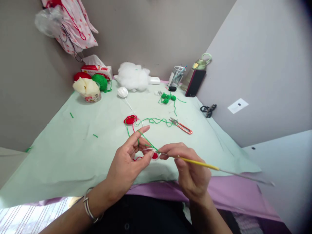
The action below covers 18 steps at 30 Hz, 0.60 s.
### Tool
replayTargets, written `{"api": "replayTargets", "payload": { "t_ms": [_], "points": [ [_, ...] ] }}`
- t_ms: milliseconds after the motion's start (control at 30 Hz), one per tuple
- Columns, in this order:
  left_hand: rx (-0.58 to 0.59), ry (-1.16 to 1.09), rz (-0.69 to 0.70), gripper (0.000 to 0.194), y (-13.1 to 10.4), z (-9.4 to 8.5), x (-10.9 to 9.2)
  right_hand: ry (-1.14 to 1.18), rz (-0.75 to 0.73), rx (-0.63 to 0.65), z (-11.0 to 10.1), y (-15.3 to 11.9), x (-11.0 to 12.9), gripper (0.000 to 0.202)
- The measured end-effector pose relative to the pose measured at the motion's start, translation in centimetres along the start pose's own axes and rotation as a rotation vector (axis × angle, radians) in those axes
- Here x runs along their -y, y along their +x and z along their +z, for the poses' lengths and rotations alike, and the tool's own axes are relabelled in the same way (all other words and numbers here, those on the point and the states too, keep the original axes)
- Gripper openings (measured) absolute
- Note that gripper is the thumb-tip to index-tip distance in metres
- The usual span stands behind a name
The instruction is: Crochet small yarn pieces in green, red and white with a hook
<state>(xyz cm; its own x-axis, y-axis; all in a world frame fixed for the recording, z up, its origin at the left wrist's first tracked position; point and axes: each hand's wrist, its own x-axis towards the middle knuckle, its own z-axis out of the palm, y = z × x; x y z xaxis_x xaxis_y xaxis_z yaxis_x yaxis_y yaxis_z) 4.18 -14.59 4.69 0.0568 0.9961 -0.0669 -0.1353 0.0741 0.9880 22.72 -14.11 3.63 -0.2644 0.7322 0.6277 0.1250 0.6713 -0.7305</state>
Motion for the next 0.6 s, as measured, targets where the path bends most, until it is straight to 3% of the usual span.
{"api": "replayTargets", "payload": {
  "t_ms": [200,467,600],
  "points": [
    [-0.032,-0.002,0.076,0.055,0.02,0.37,0.63,-0.213,-0.147,0.035,0.34,-0.07,-0.20,0.026],
    [0.009,-0.045,0.017,0.064,-0.02,0.16,0.39,-0.148,-0.110,-0.048,0.65,-0.09,-0.42,0.026],
    [0.035,0.074,0.137,0.046,0.38,-0.13,0.47,-0.151,-0.148,-0.043,0.68,-0.27,-0.46,0.024]
  ]
}}
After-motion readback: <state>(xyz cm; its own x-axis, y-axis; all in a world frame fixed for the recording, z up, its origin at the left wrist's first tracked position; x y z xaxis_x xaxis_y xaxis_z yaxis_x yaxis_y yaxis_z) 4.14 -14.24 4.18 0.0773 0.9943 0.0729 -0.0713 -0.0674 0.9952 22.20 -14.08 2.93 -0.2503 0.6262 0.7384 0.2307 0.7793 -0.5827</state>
